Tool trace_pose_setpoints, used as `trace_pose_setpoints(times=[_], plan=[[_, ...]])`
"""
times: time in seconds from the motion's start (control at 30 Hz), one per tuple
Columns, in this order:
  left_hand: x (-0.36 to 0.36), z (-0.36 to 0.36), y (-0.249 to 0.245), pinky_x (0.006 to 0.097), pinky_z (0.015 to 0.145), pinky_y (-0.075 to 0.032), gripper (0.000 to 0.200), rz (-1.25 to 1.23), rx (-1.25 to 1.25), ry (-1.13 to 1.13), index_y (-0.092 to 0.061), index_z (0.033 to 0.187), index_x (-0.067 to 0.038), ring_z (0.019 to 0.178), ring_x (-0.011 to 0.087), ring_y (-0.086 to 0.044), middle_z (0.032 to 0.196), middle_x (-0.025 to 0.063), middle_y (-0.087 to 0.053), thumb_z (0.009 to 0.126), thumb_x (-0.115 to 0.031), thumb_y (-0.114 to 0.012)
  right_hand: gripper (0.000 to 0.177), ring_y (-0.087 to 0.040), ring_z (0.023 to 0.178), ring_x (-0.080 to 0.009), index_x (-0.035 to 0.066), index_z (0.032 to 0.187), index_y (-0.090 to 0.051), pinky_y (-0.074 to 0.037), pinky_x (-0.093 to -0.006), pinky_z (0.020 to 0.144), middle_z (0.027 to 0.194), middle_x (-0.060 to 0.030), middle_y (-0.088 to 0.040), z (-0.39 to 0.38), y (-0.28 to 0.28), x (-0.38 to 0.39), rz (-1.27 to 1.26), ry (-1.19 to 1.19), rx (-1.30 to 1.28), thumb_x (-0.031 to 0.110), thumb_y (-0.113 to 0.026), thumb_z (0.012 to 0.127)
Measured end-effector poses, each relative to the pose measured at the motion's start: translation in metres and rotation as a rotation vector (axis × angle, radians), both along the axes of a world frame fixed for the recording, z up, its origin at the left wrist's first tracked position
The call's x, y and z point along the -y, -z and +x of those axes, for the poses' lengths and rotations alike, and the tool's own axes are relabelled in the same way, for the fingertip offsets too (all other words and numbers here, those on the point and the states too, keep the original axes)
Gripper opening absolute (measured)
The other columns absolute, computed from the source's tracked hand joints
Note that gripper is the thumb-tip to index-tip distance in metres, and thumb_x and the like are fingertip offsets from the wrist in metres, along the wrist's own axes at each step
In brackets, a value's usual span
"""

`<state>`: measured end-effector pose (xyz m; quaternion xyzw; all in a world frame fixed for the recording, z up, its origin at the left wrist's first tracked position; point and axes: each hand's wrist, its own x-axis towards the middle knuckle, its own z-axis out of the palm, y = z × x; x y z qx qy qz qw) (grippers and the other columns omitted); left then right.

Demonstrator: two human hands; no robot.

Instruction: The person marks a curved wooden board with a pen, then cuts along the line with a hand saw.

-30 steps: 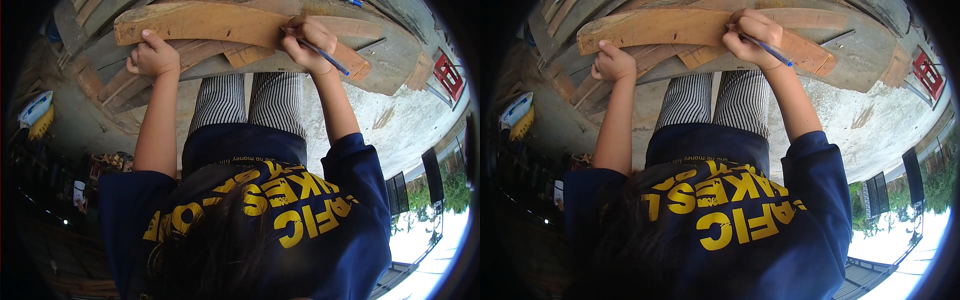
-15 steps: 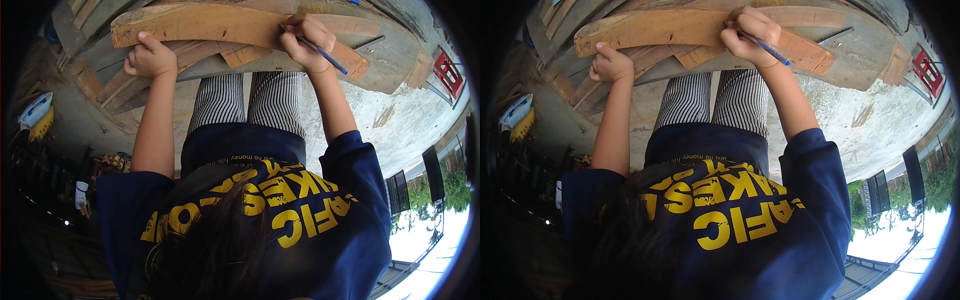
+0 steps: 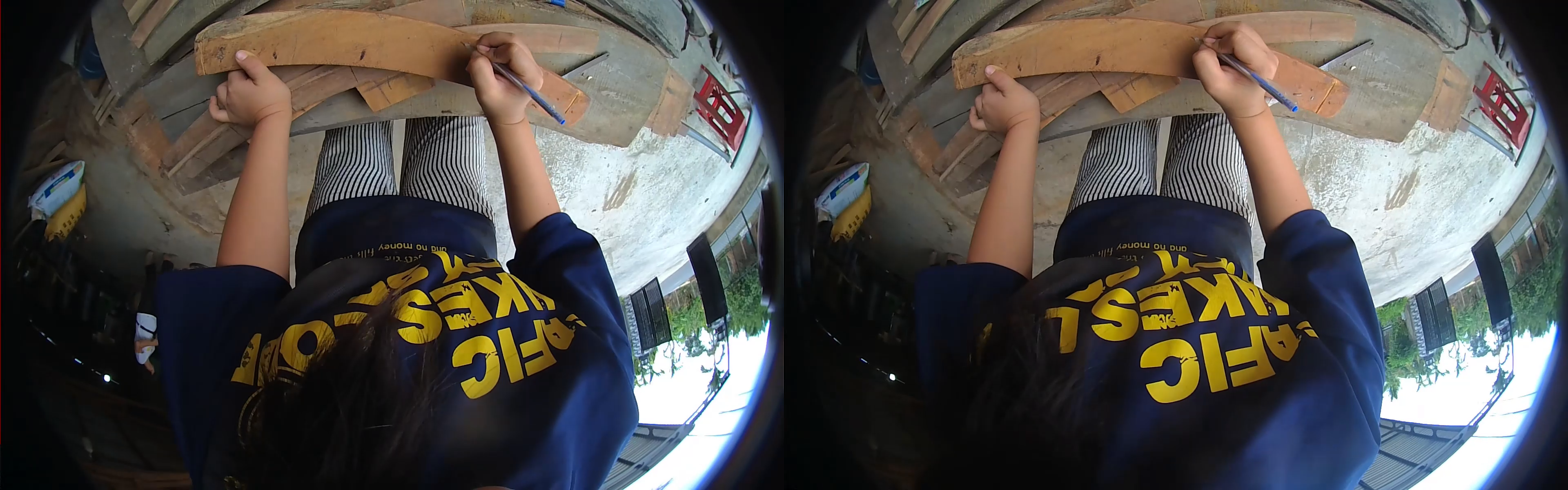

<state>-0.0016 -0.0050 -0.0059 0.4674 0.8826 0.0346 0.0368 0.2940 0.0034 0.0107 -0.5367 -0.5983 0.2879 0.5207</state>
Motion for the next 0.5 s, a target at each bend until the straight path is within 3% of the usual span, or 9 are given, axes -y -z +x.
trace_pose_setpoints(times=[0.17,0.27,0.3,0.37,0.5], plan=[[0.002,-0.002,0.002,0.0452,0.103,-0.018,0.060,0.049,-0.015,0.010,-0.069,0.075,-0.004,0.090,0.0248,-0.056,0.069,0.0091,-0.065,0.092,-0.045,-0.030,0.015,-0.057,0.055,-0.0171,0.002,0.057,-0.046,-0.048,-0.0250,0.053,0.064,-0.0097,-0.060,-0.018,0.005,0.002,0.006,0.030,0.174,-0.003,-0.060,0.060],[0.001,0.002,-0.002,0.0450,0.102,-0.020,0.059,0.044,-0.037,0.009,-0.069,0.074,-0.005,0.088,0.0245,-0.057,0.069,0.0078,-0.065,0.091,-0.045,-0.031,0.014,-0.057,0.055,-0.0156,0.001,0.061,-0.047,-0.048,-0.0257,0.053,0.066,-0.0100,-0.060,-0.016,0.004,0.014,-0.004,0.064,0.038,-0.005,-0.059,0.063],[-0.002,0.003,-0.001,0.0450,0.102,-0.020,0.059,0.070,-0.036,0.006,-0.069,0.074,-0.005,0.088,0.0245,-0.057,0.069,0.0078,-0.065,0.091,-0.045,-0.031,0.012,-0.057,0.057,-0.0148,0.000,0.064,-0.048,-0.048,-0.0254,0.054,0.070,-0.0106,-0.060,-0.013,0.006,0.020,-0.102,0.117,-0.127,-0.006,-0.058,0.066],[-0.005,0.005,-0.001,0.0449,0.102,-0.021,0.058,0.062,-0.058,0.005,-0.070,0.073,-0.005,0.086,0.0244,-0.057,0.068,0.0075,-0.065,0.091,-0.045,-0.032,0.008,-0.059,0.066,-0.0146,-0.002,0.076,-0.050,-0.050,-0.0245,0.060,0.085,-0.0129,-0.060,-0.009,-0.021,0.028,-0.285,0.138,-0.375,-0.009,-0.054,0.075],[-0.008,0.009,-0.011,0.0456,0.103,-0.019,0.063,-0.001,0.017,-0.032,-0.069,0.078,-0.001,0.092,0.0297,-0.058,0.078,0.0154,-0.067,0.091,-0.047,-0.028,0.009,-0.062,0.076,-0.0169,-0.004,0.084,-0.056,-0.051,-0.0242,0.064,0.096,-0.0143,-0.058,-0.009,-0.104,0.029,-0.310,0.009,-0.343,-0.010,-0.051,0.080]])
